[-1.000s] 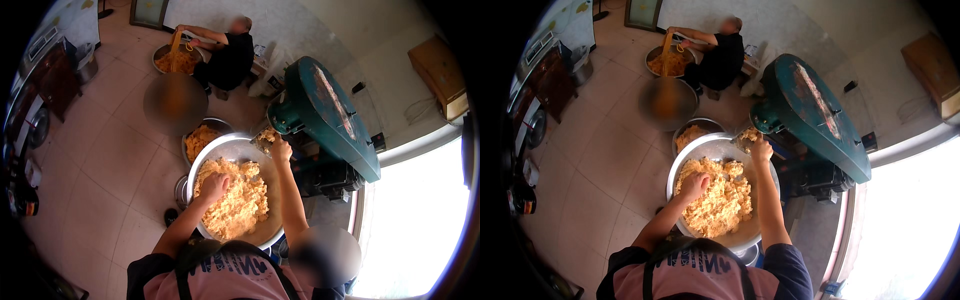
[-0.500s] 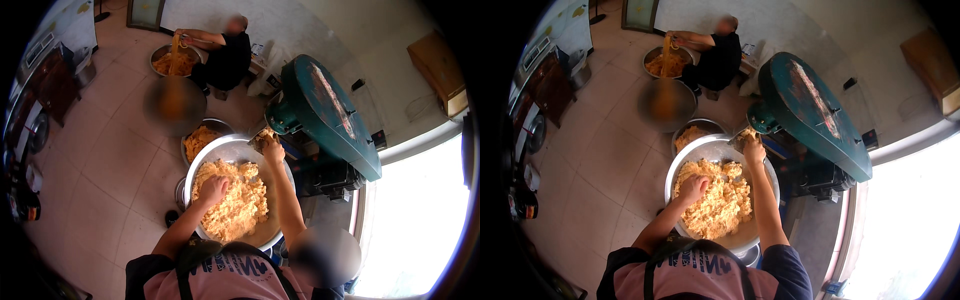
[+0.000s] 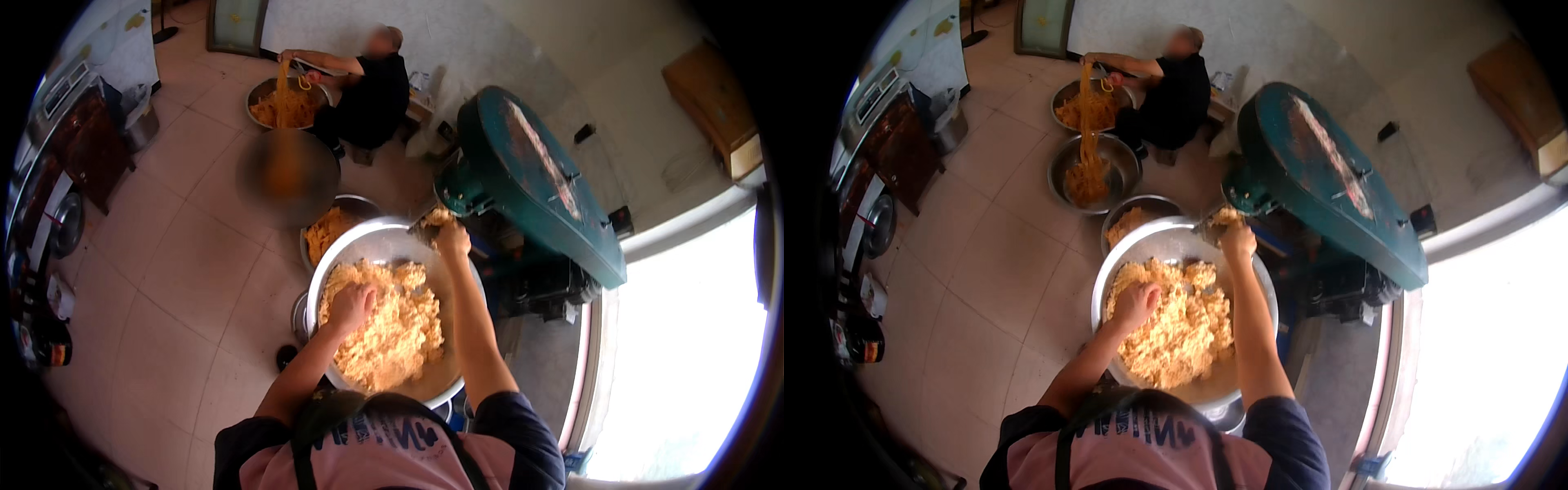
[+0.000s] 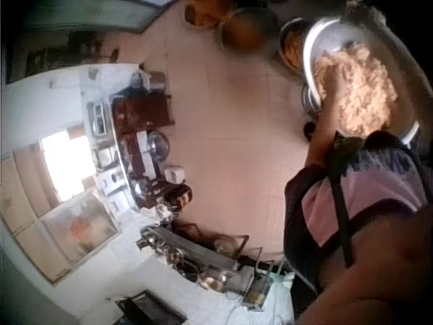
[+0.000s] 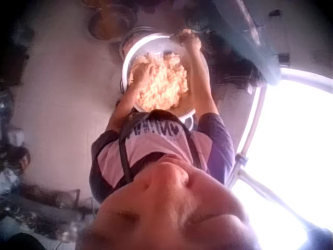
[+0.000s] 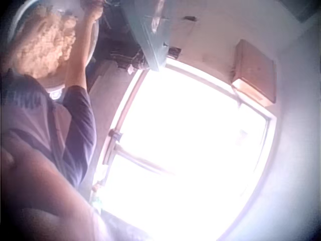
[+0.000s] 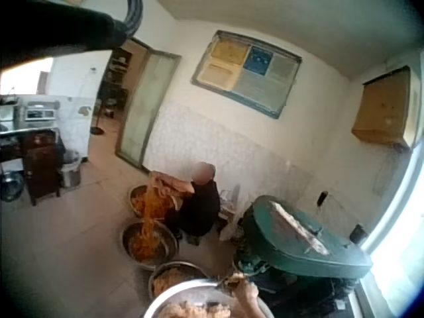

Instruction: The person processes dough by feeding it from a large bowl into a machine while using a wooden tool to scrape and guide the material.

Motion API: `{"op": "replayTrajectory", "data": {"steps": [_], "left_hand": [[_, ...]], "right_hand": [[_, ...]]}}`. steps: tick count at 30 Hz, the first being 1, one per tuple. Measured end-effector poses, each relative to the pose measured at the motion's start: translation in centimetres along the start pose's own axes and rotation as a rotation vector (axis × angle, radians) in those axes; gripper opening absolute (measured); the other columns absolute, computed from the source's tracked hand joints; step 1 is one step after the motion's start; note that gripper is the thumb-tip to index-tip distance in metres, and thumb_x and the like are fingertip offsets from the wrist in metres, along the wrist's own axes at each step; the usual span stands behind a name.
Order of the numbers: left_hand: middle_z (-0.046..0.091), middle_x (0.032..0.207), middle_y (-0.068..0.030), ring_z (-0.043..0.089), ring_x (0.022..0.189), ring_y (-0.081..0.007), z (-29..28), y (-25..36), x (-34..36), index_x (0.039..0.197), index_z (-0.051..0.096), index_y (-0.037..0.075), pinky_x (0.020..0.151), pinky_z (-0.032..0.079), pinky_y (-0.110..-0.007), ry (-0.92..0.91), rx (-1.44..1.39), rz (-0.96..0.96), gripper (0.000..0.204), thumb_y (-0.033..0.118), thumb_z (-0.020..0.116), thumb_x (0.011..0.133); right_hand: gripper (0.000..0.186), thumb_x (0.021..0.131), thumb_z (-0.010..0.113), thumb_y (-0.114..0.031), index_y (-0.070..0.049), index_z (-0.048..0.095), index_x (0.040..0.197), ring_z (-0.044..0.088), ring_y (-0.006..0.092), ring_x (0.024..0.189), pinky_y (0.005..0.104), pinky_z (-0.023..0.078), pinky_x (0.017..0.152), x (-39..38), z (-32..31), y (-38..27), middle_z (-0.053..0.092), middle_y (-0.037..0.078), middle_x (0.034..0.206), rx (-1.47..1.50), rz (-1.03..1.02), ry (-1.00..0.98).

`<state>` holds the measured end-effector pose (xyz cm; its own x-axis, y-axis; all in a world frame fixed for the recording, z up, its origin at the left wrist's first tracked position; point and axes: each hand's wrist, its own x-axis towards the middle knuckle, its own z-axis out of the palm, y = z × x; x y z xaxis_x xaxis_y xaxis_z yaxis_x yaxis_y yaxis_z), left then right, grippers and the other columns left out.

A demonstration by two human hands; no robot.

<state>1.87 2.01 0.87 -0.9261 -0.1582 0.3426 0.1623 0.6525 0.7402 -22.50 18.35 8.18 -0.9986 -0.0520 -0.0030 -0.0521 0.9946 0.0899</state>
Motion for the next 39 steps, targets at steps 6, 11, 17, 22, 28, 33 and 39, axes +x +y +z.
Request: {"op": "replayTrajectory", "data": {"steps": [6,11,17,22,28,33,39], "left_hand": [[0.064,0.071,-0.012,0.061,0.072,-0.0286,-0.6,-0.6,-0.4,0.088,0.06,0.005,0.064,0.05,-0.04,0.046,-0.027,-0.015,0.01,0.014,0.056,0.088],[0.063,0.07,-0.0121,0.061,0.069,-0.0295,0.2,-0.2,-0.3,0.087,0.059,0.006,0.065,0.05,-0.04,-0.012,-0.006,-0.003,0.008,0.013,0.056,0.088],[0.062,0.07,-0.0124,0.06,0.067,-0.0308,-0.6,-0.6,-0.6,0.085,0.058,0.006,0.063,0.049,-0.041,0.071,-0.013,-0.019,0.006,0.011,0.057,0.087],[0.058,0.066,-0.0111,0.056,0.061,-0.0281,-0.6,-0.9,-0.6,0.08,0.055,0.006,0.057,0.046,-0.039,0.041,-0.113,-0.071,0.006,0.003,0.06,0.08],[0.061,0.073,-0.0155,0.061,0.069,-0.0332,2.3,-2.3,-2.0,0.089,0.061,0.011,0.062,0.048,-0.045,0.068,-0.21,-0.226,0.013,0.022,0.054,0.09],[0.06,0.066,-0.0133,0.06,0.065,-0.0317,0.6,-1.0,-1.2,0.086,0.055,0.008,0.057,0.048,-0.046,0.043,-0.067,-0.041,0.008,0.015,0.059,0.086],[0.055,0.06,-0.0164,0.058,0.058,-0.033,1.0,-1.6,-1.5,0.085,0.052,0.007,0.051,0.047,-0.045,0.094,-0.001,-0.047,0.009,0.014,0.057,0.086]], "right_hand": [[0.023,0.087,0.052,-0.025,-0.023,0.062,0.108,0.066,0.0393,0.085,0.049,0.054,0.073,-3.0,-2.5,0.2,0.067,0.019,0.094,-0.056,-0.212,0.026],[0.026,0.086,0.054,-0.032,-0.029,0.064,0.109,0.065,0.0405,0.078,0.0508,0.054,0.07,-5.4,-3.7,-1.1,0.067,0.02,0.078,0.117,-0.199,0.147],[0.023,0.084,0.057,-0.033,-0.024,0.066,0.102,0.065,0.0408,0.079,0.0497,0.054,0.073,-3.4,-1.3,0.2,0.068,0.018,0.083,0.27,-0.114,0.178],[0.027,0.086,0.057,-0.038,-0.018,0.067,0.1,0.065,0.0383,0.092,0.048,0.053,0.078,-1.8,-1.0,-0.1,0.068,0.016,0.097,0.194,0.026,0.106],[0.036,0.093,0.047,-0.039,-0.013,0.07,0.096,0.068,0.0315,0.091,0.0437,0.055,0.077,-2.1,-2.0,-0.7,0.07,0.013,0.098,-0.01,-0.083,-0.042],[0.047,0.073,0.074,-0.025,-0.031,0.059,0.117,0.067,0.0312,0.085,0.0429,0.055,0.069,0.2,1.0,2.1,0.065,0.01,0.106,-0.185,-0.272,0.123],[0.054,0.079,0.066,-0.018,-0.02,0.045,0.129,0.066,0.0348,0.085,0.0438,0.055,0.071,-0.2,1.0,1.5,0.065,0.019,0.104,-0.057,-0.234,0.024]]}}
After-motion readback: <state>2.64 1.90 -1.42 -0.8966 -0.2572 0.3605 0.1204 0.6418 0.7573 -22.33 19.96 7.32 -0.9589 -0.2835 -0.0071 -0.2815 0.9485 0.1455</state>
